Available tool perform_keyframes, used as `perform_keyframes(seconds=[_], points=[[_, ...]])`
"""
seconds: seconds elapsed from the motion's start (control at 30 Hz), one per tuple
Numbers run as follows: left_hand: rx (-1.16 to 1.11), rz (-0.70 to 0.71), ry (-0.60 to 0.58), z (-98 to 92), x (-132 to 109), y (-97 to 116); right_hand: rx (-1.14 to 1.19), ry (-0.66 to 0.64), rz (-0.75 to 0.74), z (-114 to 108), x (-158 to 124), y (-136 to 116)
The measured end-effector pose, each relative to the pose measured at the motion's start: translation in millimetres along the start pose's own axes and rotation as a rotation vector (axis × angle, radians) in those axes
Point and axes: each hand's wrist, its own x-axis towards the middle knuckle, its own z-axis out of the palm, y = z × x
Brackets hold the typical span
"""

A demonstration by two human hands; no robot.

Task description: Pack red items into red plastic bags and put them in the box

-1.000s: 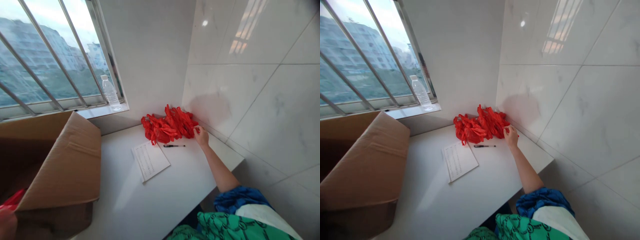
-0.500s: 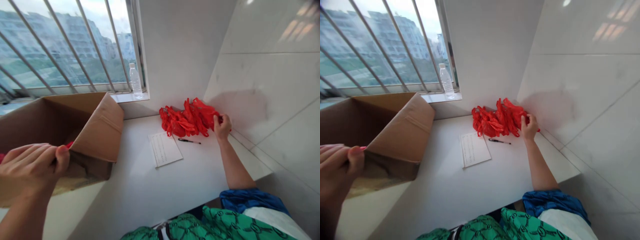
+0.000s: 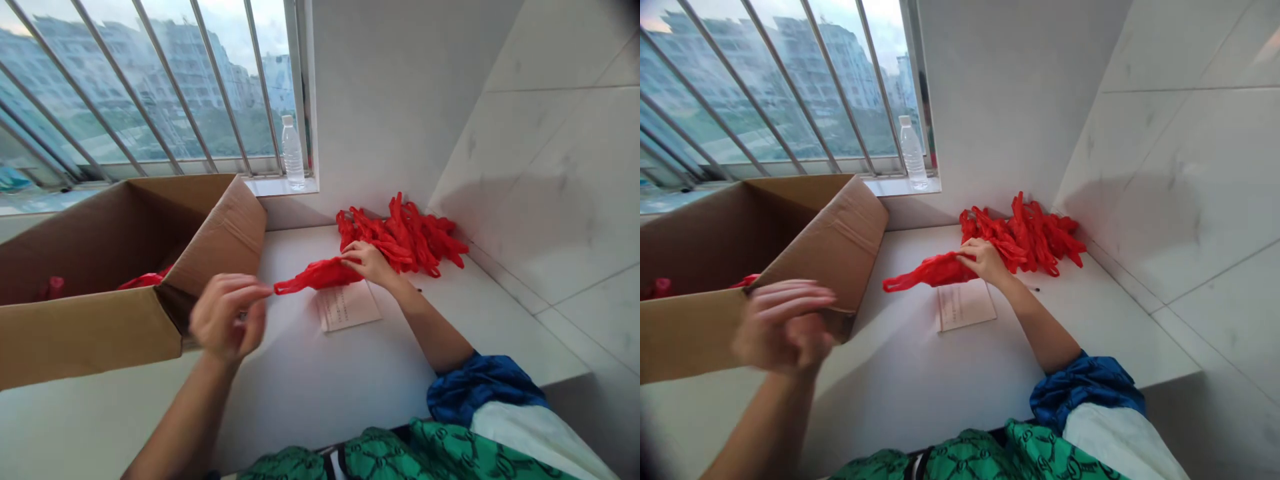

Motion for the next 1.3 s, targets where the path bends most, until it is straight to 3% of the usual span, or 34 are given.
perform_keyframes(seconds=[0.03, 0.13, 0.27, 0.4, 0.53, 0.67, 0.77, 0.93, 1.07, 1.2, 1.3], points=[[-0.052, 0.089, -0.060, 18.1, 3.0, 12.1, -0.045, -0.070, 0.002, 7.1, -0.2, 2.2], [-0.053, -0.048, -0.420, 70.6, 14.3, 25.9, -0.158, -0.183, 0.031, 14.1, -3.5, 4.8], [0.121, -0.191, -0.807, 119.8, 12.8, 0.9, -0.132, -0.118, 0.099, 2.9, -7.0, -2.1], [0.156, -0.176, -0.975, 143.6, -5.2, -24.2, -0.138, -0.145, 0.170, 3.3, -8.6, -7.6], [0.171, -0.146, -1.011, 156.2, -20.5, -31.9, -0.242, -0.196, 0.222, 23.8, -10.6, -3.7], [0.111, -0.210, -0.988, 162.9, -24.4, -31.8, -0.221, -0.198, 0.274, 35.0, -11.0, 0.4], [0.019, -0.320, -0.901, 159.7, -19.2, -33.1, -0.106, -0.169, 0.256, 22.3, -8.7, 1.4], [0.009, -0.468, -0.691, 138.9, -8.7, -52.9, -0.028, -0.060, 0.264, -19.7, -8.0, 8.6], [0.085, -0.562, -0.649, 129.0, -6.6, -58.5, -0.018, -0.130, 0.299, -32.9, -11.5, 12.9], [0.053, -0.370, -0.701, 133.9, -6.6, -36.1, -0.003, -0.257, 0.263, -23.7, -14.0, 7.1], [0.045, -0.194, -0.886, 140.7, -9.4, -21.6, 0.055, -0.293, 0.279, -15.3, -14.5, -2.9]])
